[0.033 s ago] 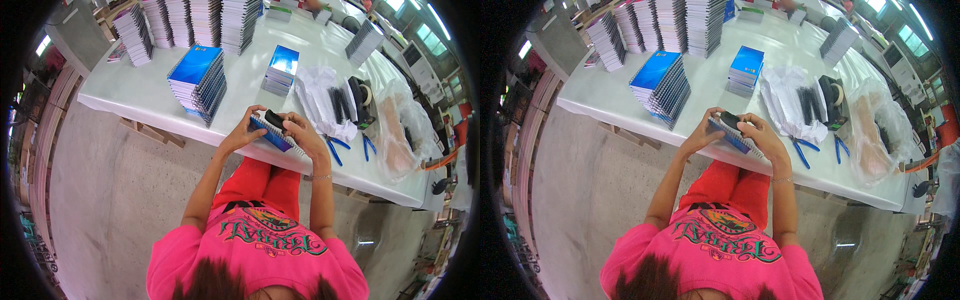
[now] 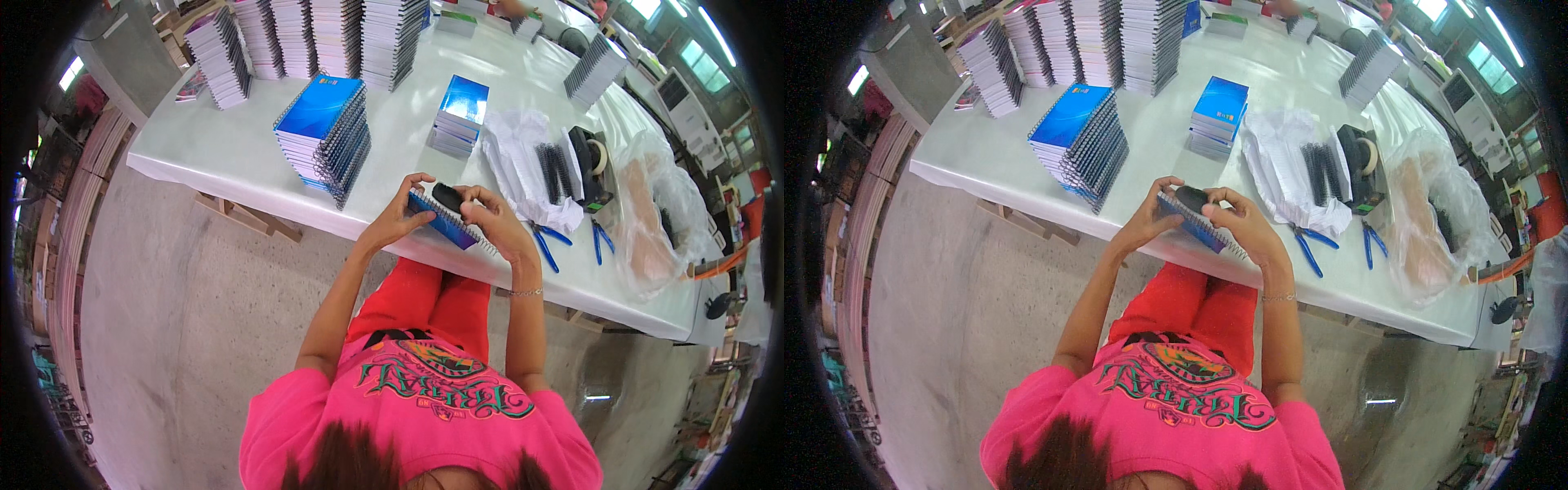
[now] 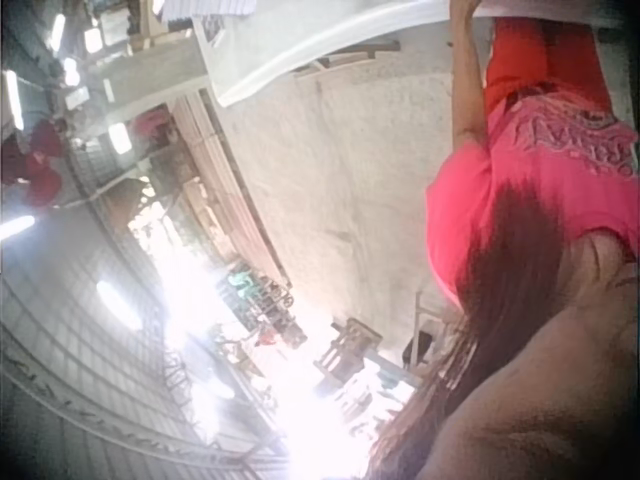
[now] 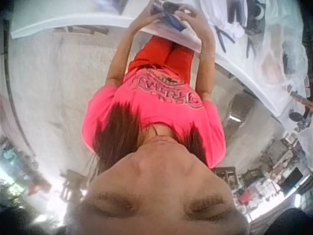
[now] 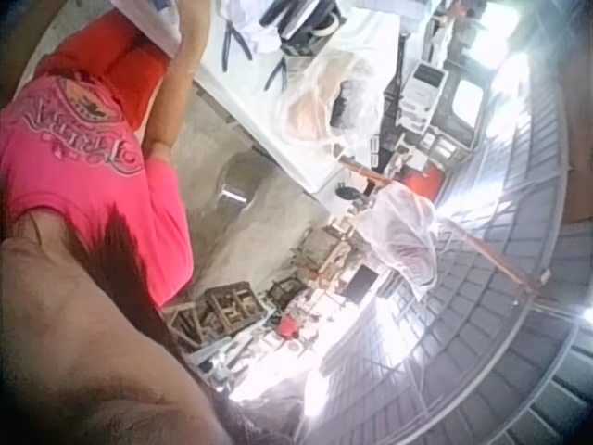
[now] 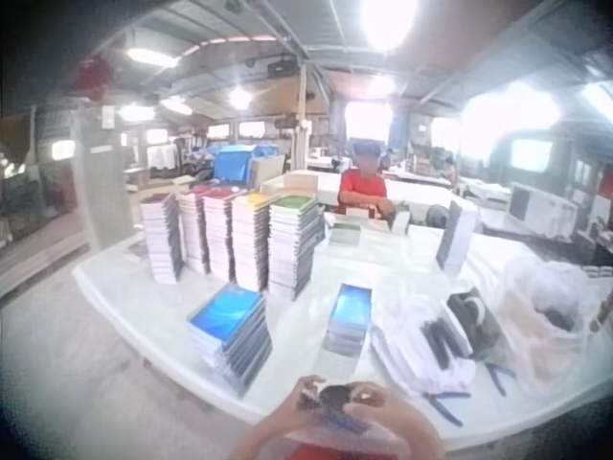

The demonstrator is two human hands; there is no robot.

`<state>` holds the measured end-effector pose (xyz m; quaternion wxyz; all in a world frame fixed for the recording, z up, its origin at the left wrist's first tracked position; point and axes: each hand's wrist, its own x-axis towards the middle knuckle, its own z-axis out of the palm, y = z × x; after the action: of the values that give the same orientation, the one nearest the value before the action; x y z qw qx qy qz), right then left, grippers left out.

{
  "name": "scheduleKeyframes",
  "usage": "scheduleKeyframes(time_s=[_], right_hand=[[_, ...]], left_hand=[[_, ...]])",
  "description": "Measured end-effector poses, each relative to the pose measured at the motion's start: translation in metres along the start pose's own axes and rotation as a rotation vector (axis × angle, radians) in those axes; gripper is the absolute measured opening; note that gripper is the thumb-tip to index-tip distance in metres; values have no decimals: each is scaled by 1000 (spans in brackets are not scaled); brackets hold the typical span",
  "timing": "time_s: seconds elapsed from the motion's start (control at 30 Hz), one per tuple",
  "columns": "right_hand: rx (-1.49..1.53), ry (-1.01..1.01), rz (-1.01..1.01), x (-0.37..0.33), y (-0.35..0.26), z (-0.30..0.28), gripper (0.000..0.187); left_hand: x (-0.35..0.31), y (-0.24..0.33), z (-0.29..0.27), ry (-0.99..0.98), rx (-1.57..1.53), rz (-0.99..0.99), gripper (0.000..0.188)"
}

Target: The person binds notebooks by manually threading a spiral wire through the pre-punched holes in the notebook covers and pages, using pliers to trim and secure the ends.

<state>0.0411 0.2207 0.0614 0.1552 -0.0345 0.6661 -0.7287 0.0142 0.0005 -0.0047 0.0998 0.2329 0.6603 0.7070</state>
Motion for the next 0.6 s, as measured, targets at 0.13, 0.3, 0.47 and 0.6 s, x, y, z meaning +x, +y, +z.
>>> scheduleKeyframes(time_s=[0.13, 0.3, 0.47, 0.6], right_hand=[[-216, -8, -106, 0, 2, 4, 30], [-399, 140, -148, 18, 12, -8, 34], [-517, 579, -473, 3, 20, -35, 37], [-1080, 1016, -376, -43, 53, -80, 54]], left_hand=[[0, -3, -4, -35, -62, -14, 66], [3, -4, -2, 2, -9, 52, 57], [-1, -16, 19, 200, -98, 18, 37], [-7, -19, 40, 397, -23, 86, 29]])
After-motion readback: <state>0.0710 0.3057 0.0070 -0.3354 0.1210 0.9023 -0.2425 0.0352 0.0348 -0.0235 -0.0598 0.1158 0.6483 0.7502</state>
